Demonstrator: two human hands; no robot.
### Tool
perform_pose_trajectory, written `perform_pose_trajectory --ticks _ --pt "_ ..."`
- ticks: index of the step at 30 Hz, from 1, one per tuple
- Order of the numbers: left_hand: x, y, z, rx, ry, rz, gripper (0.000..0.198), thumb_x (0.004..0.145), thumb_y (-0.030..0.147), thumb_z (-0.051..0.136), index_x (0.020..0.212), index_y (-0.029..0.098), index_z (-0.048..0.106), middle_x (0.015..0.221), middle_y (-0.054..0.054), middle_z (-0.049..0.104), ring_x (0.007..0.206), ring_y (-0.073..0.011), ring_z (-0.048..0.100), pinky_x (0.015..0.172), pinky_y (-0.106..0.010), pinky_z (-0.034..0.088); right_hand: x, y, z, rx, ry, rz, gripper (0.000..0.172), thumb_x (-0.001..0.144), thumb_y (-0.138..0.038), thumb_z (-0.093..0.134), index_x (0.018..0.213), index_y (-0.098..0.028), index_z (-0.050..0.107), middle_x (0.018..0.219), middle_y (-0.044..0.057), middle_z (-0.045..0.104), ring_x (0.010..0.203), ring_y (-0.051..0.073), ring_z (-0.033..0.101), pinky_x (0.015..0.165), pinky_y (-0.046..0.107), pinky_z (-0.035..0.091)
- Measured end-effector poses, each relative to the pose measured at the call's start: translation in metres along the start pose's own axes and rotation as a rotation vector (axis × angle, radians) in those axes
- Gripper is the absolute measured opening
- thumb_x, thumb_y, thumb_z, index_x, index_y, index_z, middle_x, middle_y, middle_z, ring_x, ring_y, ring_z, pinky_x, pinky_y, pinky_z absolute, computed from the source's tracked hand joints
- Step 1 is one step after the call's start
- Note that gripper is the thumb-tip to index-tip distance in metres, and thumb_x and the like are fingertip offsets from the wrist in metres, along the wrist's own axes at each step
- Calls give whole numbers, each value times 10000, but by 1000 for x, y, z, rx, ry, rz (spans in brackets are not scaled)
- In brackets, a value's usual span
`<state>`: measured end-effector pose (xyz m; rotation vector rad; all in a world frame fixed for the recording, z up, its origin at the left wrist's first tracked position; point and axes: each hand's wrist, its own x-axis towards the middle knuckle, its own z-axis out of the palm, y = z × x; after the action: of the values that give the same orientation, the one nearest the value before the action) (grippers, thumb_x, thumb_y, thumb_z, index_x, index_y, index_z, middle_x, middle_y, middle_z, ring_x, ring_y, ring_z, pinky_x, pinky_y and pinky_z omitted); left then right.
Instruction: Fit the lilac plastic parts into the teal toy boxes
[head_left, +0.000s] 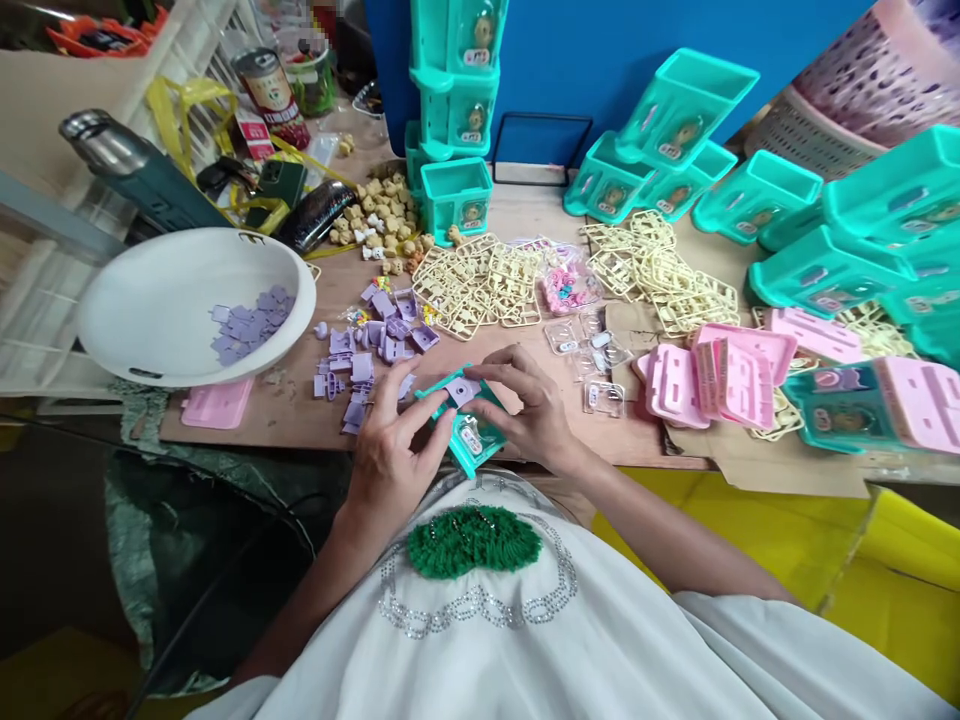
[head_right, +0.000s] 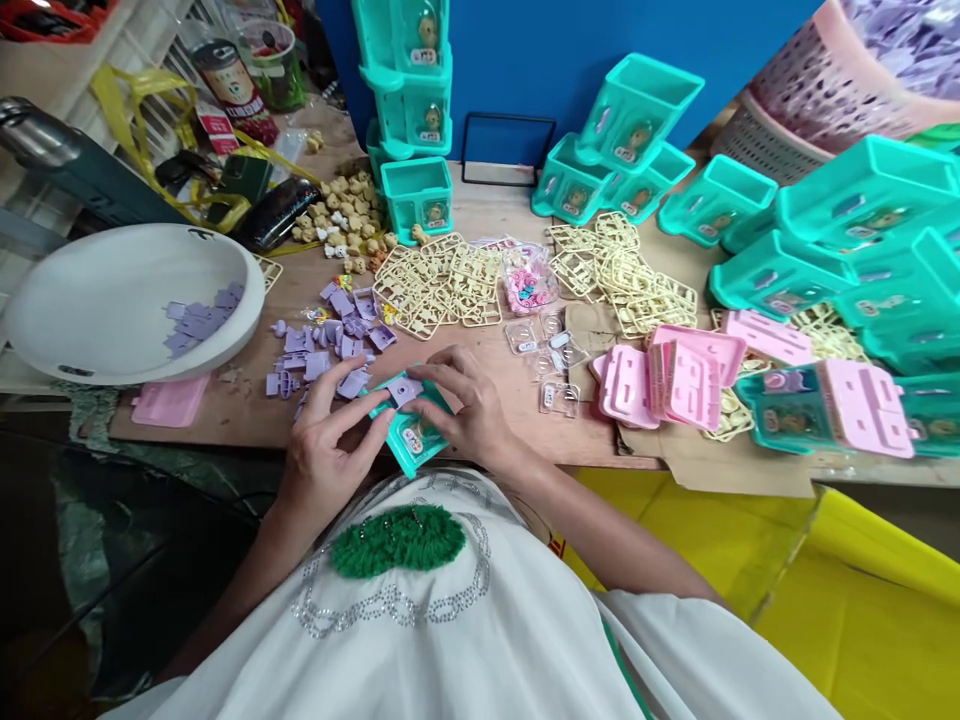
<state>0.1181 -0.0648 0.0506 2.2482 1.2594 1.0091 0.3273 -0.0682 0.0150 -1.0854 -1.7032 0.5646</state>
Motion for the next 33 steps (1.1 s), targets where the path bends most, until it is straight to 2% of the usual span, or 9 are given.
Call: perform_pose_trajectory --ticks 2,5,11,14,20,25,28,33 --pt "4 -1 -4 -32 -34 -9 192 994 235 666 1128 213 802 1383 -134 655 1308 -278 679 1128 -439 581 2 2 -1 11 -28 13 327 974 -375 770 1285 -280 750 1127 92 683 1065 253 677 899 431 596" --pt "11 -2 -4 -105 -23 -19 163 949 171 677 1010 217 821 1260 -101 700 1182 -244 730 1037 -387 631 2 3 0 35 -56 38 312 980 -377 760 1272 -269 742 1163 101 686 1095 261 680 929 445 594" --pt "19 -4 1 -26 -40 -49 191 909 125 674 887 203 846 1225 -113 761 1086 -257 767 946 -388 657 -5 -5 10 -53 6 84 277 988 -361 746 1241 -249 724 1131 105 687 1070 271 674 920 459 580" --pt "21 -5 0 -90 -72 -98 200 905 129 683 861 217 857 1182 -101 791 1049 -248 782 919 -377 658 -8 -10 14 -51 36 89 269 987 -300 748 1249 -246 716 1110 97 681 1052 264 665 903 445 572" --pt "21 -6 2 -273 -58 -224 172 895 147 711 892 220 866 1228 -95 795 1090 -244 776 959 -377 645 -9 -9 15 -30 54 89 252 990 -281 739 1239 -240 738 1031 77 666 980 250 649 858 432 554" --pt "22 -9 4 -372 -57 -236 181 865 127 723 839 239 863 1249 -82 768 1155 -231 745 1036 -389 616 -10 -2 12 -17 50 69 268 981 -312 752 1246 -275 767 999 73 672 940 255 661 799 434 563" --pt "23 -13 2 -384 -78 -228 178 857 137 735 856 255 869 1263 -87 758 1207 -235 728 1085 -416 599 -7 4 10 0 38 0 296 986 -284 742 1281 -291 768 1014 78 687 946 254 657 801 438 558" --pt "24 -16 -2 -392 -130 -246 164 878 189 754 953 266 877 1478 -92 689 1373 -287 667 1183 -489 546 -1 15 6 -1 -32 -91 360 993 -324 735 1353 -323 738 1024 77 706 949 258 665 808 456 567"
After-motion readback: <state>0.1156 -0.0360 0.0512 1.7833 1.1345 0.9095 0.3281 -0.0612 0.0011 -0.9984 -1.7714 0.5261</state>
